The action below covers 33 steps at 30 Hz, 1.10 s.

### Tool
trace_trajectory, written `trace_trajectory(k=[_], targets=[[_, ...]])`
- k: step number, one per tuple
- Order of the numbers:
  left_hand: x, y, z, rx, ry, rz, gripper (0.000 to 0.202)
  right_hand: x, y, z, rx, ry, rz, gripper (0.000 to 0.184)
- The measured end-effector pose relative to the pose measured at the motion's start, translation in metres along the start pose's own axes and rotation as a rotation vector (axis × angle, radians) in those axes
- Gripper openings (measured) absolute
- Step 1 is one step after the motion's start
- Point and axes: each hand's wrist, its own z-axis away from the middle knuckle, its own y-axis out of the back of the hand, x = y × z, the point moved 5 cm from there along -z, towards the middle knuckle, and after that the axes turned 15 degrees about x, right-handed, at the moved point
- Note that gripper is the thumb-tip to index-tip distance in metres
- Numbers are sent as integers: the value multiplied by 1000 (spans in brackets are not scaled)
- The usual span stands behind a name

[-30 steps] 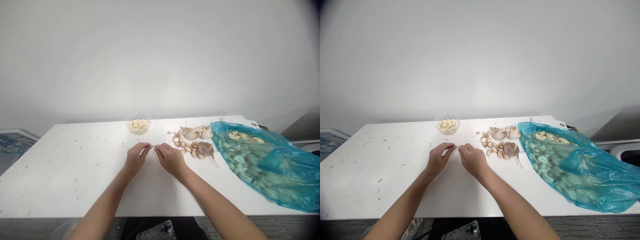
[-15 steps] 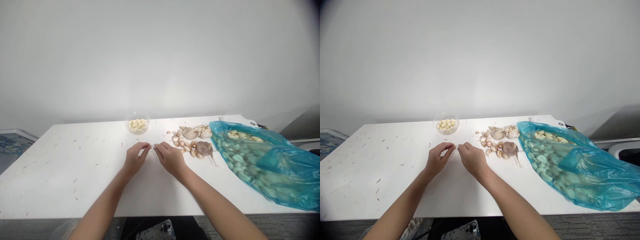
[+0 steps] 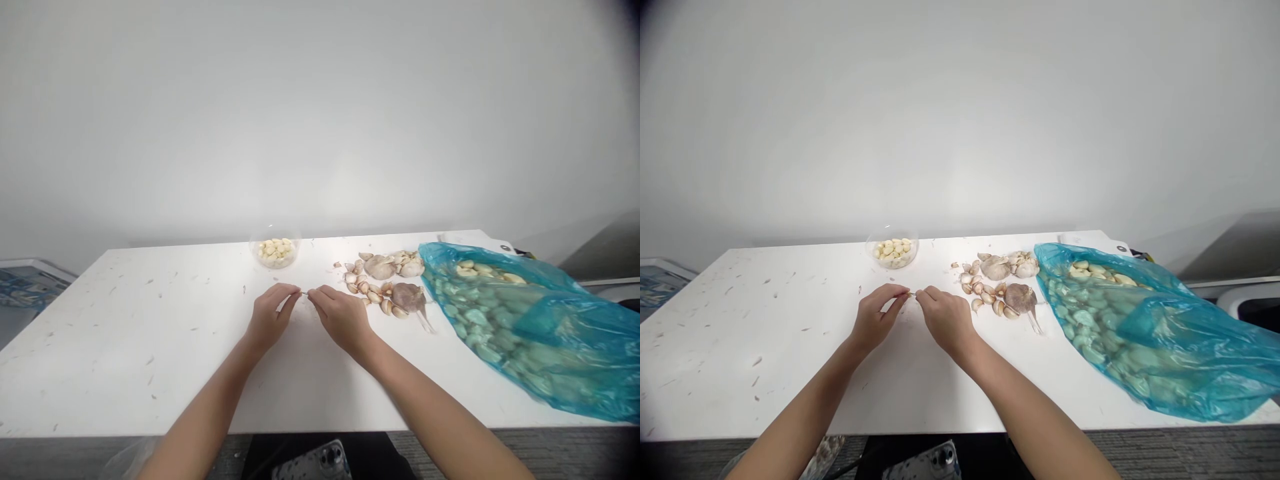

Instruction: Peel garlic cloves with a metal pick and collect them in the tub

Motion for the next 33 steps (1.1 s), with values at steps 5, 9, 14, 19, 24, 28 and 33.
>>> trace_trajectory(k=[5,9,14,19,24,28,33], targets=[[-2,-1,2,-25,41,11,11,2,1,-2,12,-20,-2,22],[-10,-1,2,-8,255,70,13,2,2,-2,27,-67,-36,30],[-18,-2,4,1,574,240,21,-1,-1,-1,-12,-54,-58,32],[-17,-3,4,-5,704,318,24,-1,0,-1,-22,-63,-52,32],[-21,-4,5,-12,682,334,23,-1,1,-1,-29,-51,-60,32],[-22,-5,6,-11,679,330,23,-1,0,-1,-39,-44,-63,32],[-19,-5,5,-25,684,310,24,-2,-2,1,-11,-36,-80,34]])
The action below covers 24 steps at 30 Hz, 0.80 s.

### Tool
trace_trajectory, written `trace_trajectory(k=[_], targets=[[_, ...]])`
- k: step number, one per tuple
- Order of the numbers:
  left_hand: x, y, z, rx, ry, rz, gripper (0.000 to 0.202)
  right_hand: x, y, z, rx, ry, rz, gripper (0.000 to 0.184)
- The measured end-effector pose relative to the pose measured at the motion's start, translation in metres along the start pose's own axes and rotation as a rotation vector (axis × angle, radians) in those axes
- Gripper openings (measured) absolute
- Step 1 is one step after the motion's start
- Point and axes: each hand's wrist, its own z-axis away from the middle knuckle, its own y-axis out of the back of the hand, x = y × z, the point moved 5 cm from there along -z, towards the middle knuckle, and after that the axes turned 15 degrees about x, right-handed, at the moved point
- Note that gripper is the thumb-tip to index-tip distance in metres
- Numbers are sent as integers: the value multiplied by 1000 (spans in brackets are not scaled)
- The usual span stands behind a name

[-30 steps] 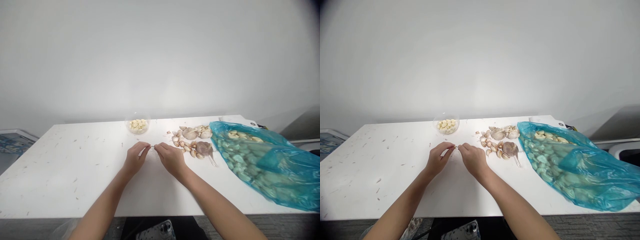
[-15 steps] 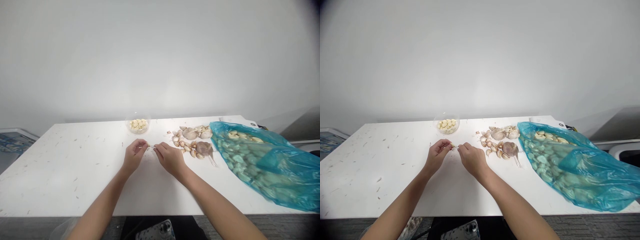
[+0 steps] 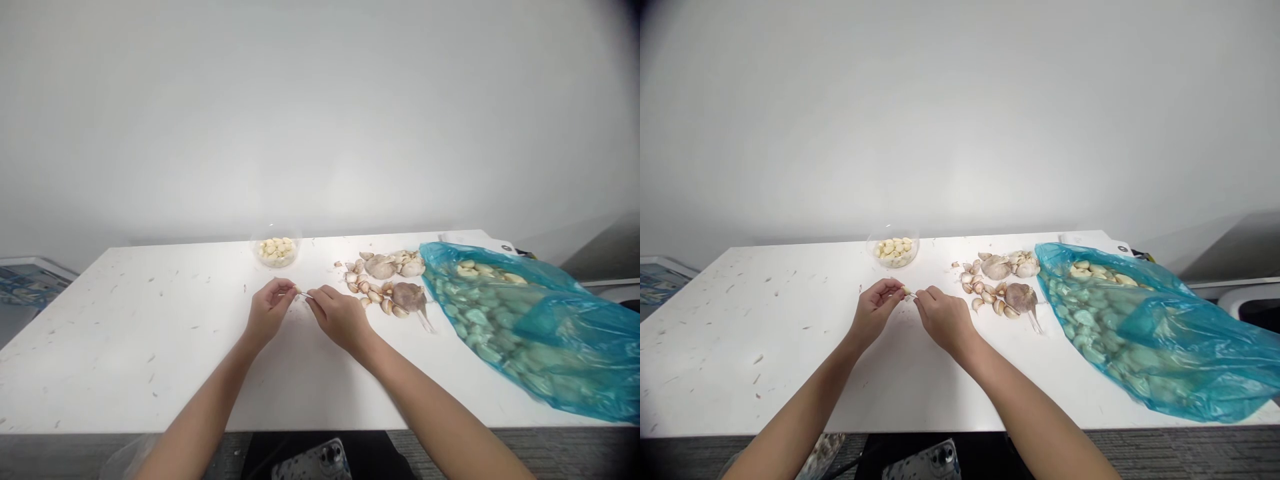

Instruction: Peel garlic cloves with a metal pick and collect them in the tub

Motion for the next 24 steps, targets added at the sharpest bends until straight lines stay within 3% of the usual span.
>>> trace_trajectory(k=[16,24], targets=[[-2,-2,1,10,-20,40,25,-1,-1,2,62,11,-37,36],[0,-1,1,-2,-53,0,22,0,-3,3,-7,21,-6,28]])
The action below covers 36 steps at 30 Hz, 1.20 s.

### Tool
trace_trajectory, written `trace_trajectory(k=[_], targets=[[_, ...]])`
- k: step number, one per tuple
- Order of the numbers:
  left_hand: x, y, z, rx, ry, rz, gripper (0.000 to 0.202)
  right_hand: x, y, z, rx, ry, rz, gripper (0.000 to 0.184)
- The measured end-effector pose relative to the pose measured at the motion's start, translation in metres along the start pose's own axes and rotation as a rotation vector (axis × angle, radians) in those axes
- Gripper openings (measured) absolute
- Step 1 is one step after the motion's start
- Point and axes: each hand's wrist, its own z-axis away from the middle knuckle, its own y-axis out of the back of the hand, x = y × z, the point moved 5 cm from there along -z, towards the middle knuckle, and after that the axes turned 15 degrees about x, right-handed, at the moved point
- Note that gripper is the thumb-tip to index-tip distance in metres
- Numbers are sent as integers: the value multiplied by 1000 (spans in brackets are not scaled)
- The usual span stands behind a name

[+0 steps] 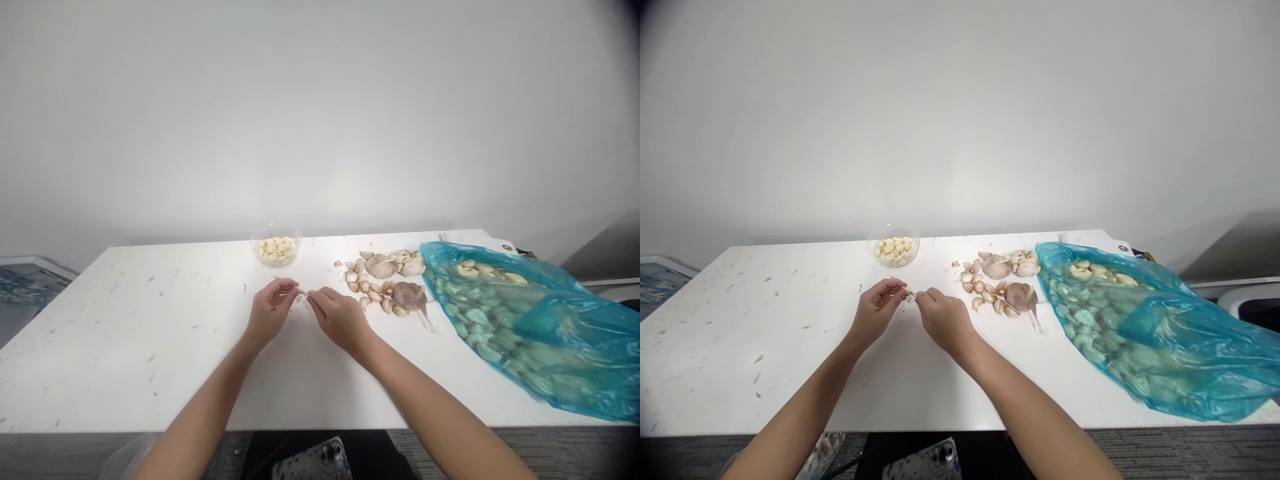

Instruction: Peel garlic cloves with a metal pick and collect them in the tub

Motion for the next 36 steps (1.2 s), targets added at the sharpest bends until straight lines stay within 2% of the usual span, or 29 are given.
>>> trace_trajectory(k=[5,15,23,32,36], targets=[[-1,-1,1,0,15,-5,24,0,0,0,-2,6,11,25],[-4,-2,1,29,143,35,30,0,9,-2,197,19,-71,31],[2,-2,4,-13,173,62,30,-2,10,-2,261,55,-60,27],[-5,-2,5,1,465,297,32,-4,15,-3,313,78,-75,24],[-5,-3,6,-23,553,366,31,-5,15,-2,316,78,-112,23]])
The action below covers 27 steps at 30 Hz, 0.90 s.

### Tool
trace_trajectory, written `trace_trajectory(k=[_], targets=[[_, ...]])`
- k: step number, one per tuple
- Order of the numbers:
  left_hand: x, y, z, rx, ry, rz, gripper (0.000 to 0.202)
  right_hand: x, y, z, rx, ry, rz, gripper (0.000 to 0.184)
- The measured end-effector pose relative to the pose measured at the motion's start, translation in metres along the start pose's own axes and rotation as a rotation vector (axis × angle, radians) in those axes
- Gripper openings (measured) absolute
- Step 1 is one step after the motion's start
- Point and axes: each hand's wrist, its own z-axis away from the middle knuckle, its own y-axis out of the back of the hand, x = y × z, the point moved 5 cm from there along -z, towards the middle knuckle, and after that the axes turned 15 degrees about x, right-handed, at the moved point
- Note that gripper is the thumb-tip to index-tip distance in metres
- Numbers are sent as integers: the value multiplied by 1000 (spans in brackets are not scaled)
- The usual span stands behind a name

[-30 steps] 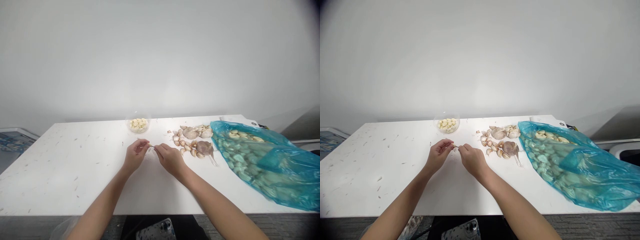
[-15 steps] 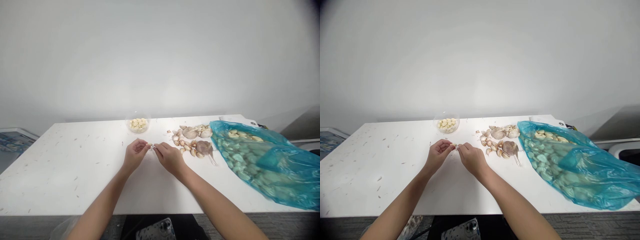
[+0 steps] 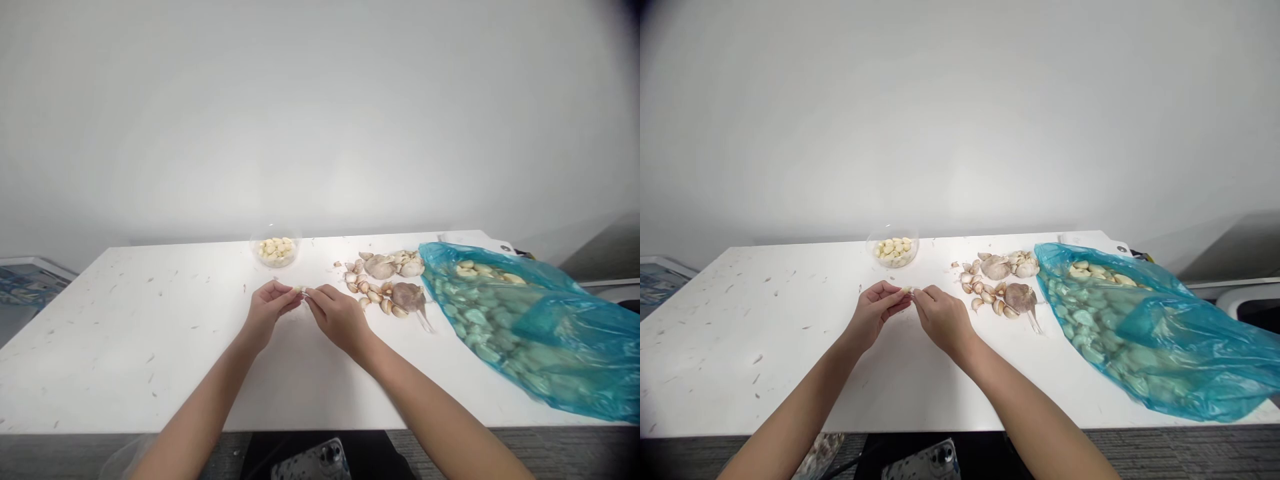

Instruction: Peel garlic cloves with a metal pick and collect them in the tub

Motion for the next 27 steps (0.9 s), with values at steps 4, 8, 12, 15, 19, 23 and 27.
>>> trace_trajectory(k=[4,8,12,15,19,23,27], targets=[[-3,-1,1,-46,65,30,31,0,0,0,9,-7,-22,23],[-6,-1,-1,-47,91,36,31,0,1,0,36,-12,-34,23],[-6,0,-1,-22,88,18,32,0,1,0,54,-7,-34,21],[-5,0,-1,10,71,0,32,-1,2,0,57,6,-47,22],[-3,0,0,17,22,-28,32,-1,1,0,52,23,-43,22],[-2,0,1,21,-16,-59,32,1,-2,2,5,12,-19,23],[-2,0,1,19,-34,-72,31,3,-7,5,-42,-16,9,26]])
